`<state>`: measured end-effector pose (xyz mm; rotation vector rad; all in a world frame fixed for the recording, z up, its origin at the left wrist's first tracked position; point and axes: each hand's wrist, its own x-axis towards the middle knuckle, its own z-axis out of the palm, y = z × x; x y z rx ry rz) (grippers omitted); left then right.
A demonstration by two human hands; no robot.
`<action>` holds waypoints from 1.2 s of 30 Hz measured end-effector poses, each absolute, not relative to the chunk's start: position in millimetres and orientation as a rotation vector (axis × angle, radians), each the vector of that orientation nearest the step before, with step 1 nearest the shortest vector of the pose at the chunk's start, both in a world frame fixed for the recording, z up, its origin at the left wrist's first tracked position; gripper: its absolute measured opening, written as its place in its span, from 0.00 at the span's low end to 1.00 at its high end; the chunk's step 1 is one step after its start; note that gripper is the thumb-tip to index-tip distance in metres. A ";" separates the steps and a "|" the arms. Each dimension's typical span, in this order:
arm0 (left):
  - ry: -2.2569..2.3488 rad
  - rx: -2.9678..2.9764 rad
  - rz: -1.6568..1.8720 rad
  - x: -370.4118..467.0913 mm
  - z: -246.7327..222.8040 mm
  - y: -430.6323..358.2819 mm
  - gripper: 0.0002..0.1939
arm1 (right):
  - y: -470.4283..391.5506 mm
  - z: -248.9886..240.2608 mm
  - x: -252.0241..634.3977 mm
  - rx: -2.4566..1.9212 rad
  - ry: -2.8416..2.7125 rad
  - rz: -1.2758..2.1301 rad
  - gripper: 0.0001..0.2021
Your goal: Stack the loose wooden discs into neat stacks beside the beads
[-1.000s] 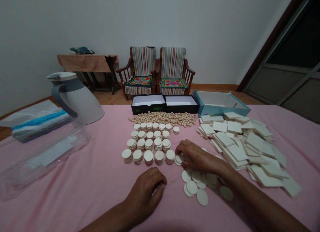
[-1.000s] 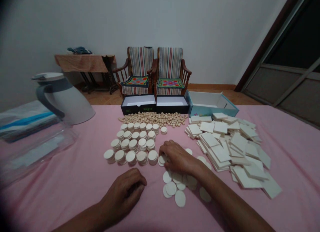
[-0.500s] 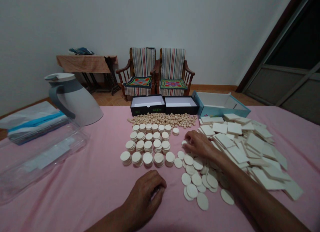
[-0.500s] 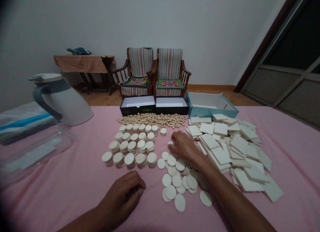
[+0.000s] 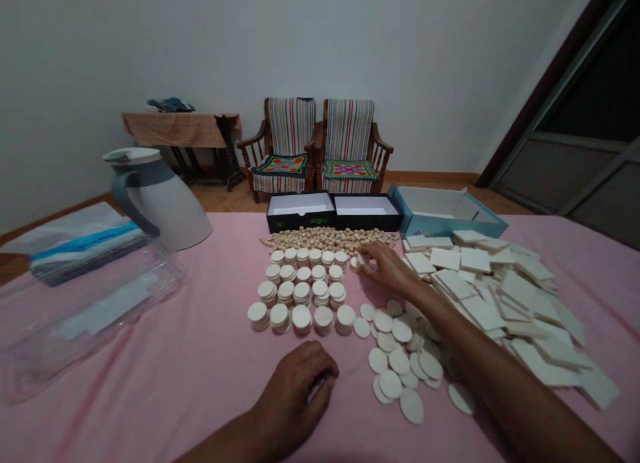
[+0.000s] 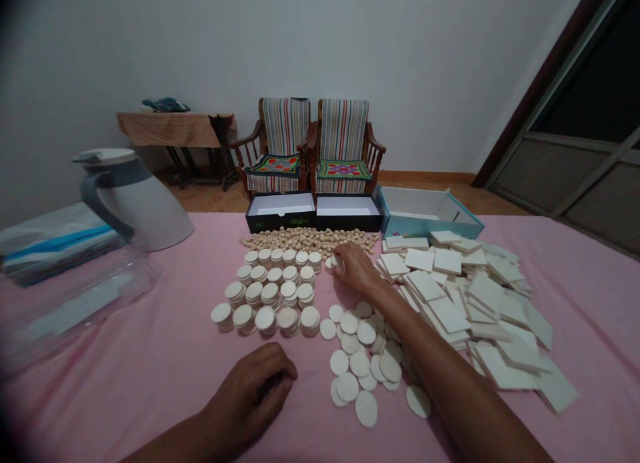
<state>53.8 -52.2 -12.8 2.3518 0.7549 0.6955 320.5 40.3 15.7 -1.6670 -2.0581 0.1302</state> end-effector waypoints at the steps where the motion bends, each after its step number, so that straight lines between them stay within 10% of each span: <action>1: 0.748 2.351 0.700 53.5 -13.4 -52.2 0.07 | 45.4 14.8 319.2 -1.662 -2.059 0.120 0.14; 36: 0.754 2.342 0.641 52.6 -13.2 -51.8 0.07 | 10.6 15.4 335.1 -1.782 -2.028 0.606 0.10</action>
